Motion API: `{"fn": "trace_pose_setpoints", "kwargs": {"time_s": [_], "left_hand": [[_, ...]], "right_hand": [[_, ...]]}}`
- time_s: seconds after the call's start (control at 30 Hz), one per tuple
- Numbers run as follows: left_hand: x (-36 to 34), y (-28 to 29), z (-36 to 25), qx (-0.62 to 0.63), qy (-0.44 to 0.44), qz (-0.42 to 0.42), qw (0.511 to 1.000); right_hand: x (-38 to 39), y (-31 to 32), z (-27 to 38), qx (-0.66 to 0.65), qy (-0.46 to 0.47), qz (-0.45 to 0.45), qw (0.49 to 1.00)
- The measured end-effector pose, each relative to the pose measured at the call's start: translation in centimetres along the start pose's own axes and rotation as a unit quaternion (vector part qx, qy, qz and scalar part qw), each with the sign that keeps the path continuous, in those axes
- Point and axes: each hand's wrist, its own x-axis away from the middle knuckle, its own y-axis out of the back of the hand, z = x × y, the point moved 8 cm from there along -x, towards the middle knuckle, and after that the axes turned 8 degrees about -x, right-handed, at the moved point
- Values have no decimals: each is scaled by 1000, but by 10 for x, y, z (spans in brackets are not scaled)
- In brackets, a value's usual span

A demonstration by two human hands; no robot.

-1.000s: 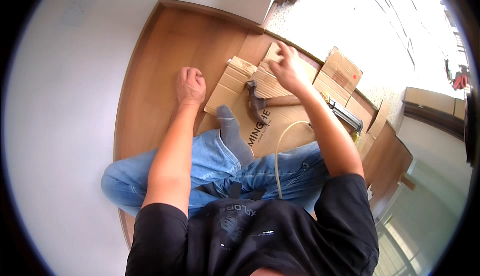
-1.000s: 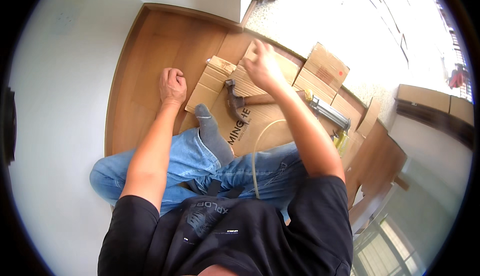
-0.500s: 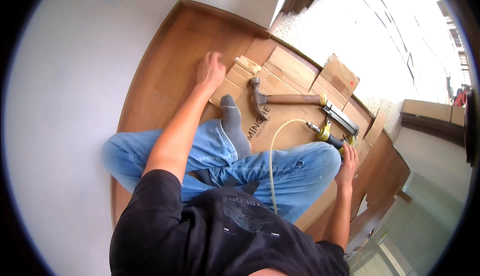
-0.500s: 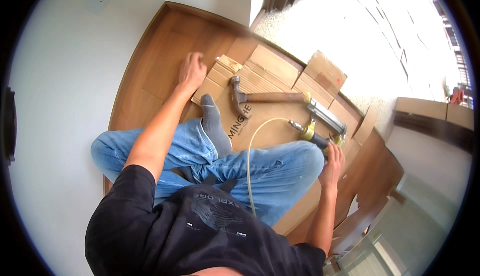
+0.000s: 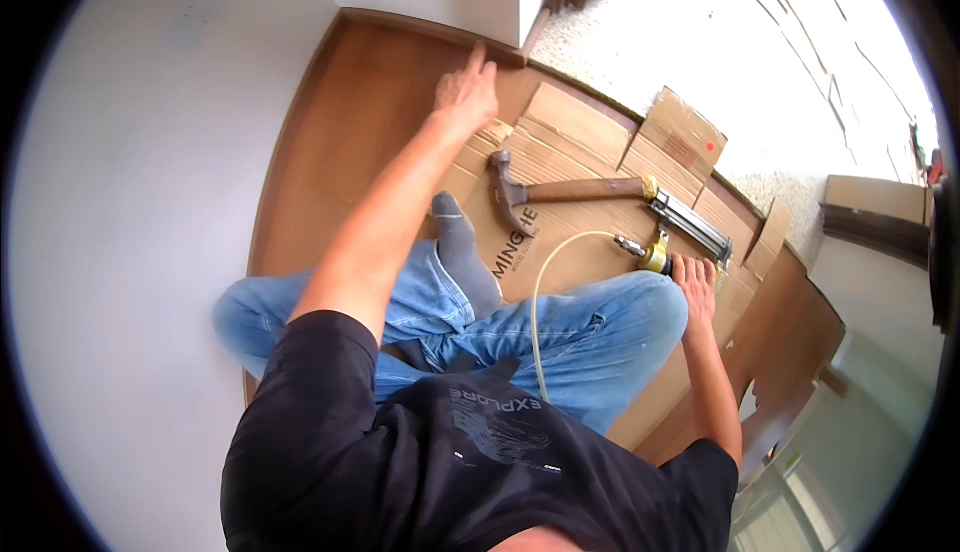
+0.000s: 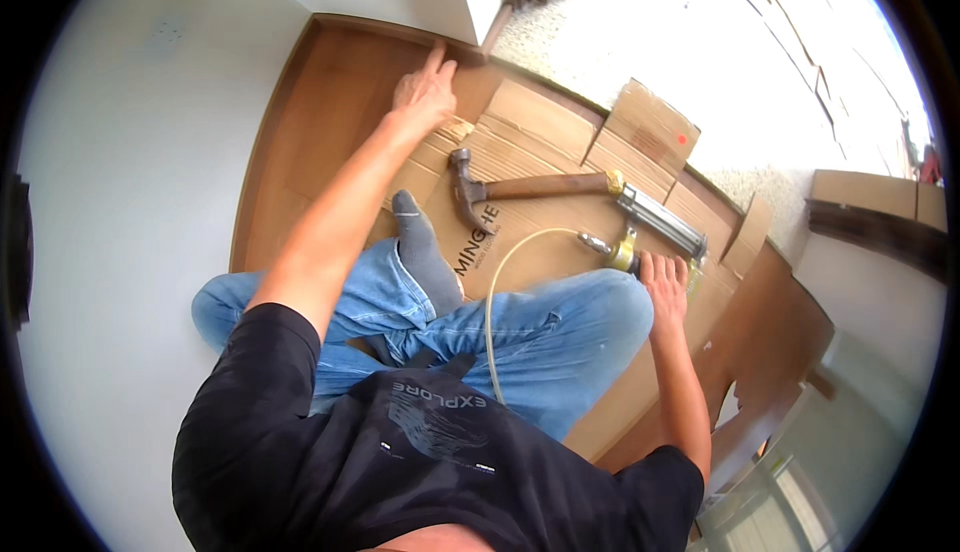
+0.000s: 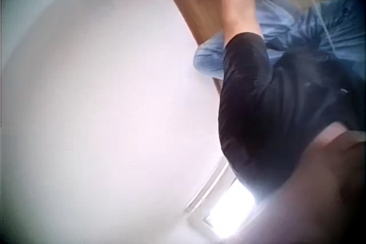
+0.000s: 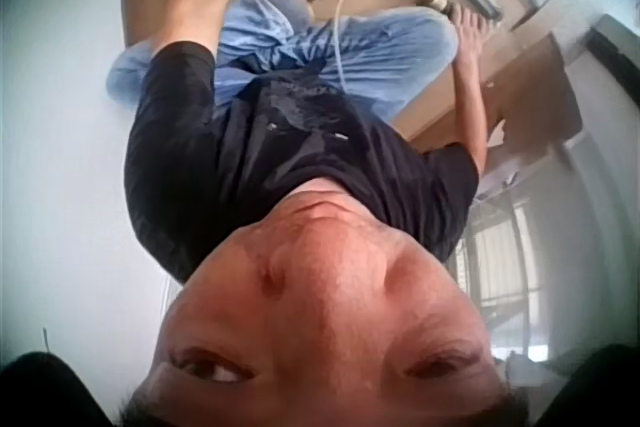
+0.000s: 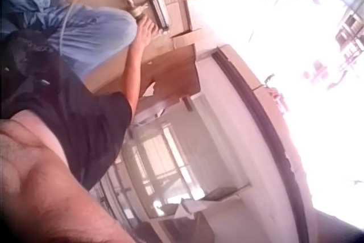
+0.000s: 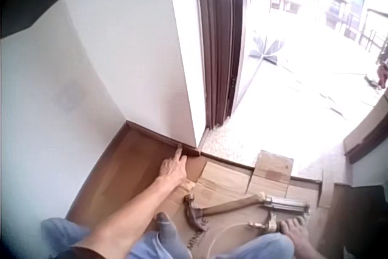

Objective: The person installs a wooden baseboard along a wall by hand and using a hammer and a nail gun. The person positions the board, hammers it in places, and then uses a pneumatic nail gun to secure it, later reloading the nail gun with a strip of nails.

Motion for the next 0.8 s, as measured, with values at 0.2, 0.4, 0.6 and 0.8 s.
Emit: {"fn": "trace_pose_setpoints", "kwargs": {"time_s": [0.2, 0.4, 0.6, 0.8], "left_hand": [[77, -27, -91, 134, -193, -50, 971], [122, -41, -117, 9, -266, -80, 961], [130, -10, -111, 19, -297, -29, 954], [242, 178, -50, -27, -294, -168, 941]], "right_hand": [[5, -23, -9, 32, -21, 11, 999], [10, -26, -10, 64, -10, 13, 998], [11, -23, -7, 67, 10, -36, 997], [12, -12, -10, 74, 5, -22, 997]]}}
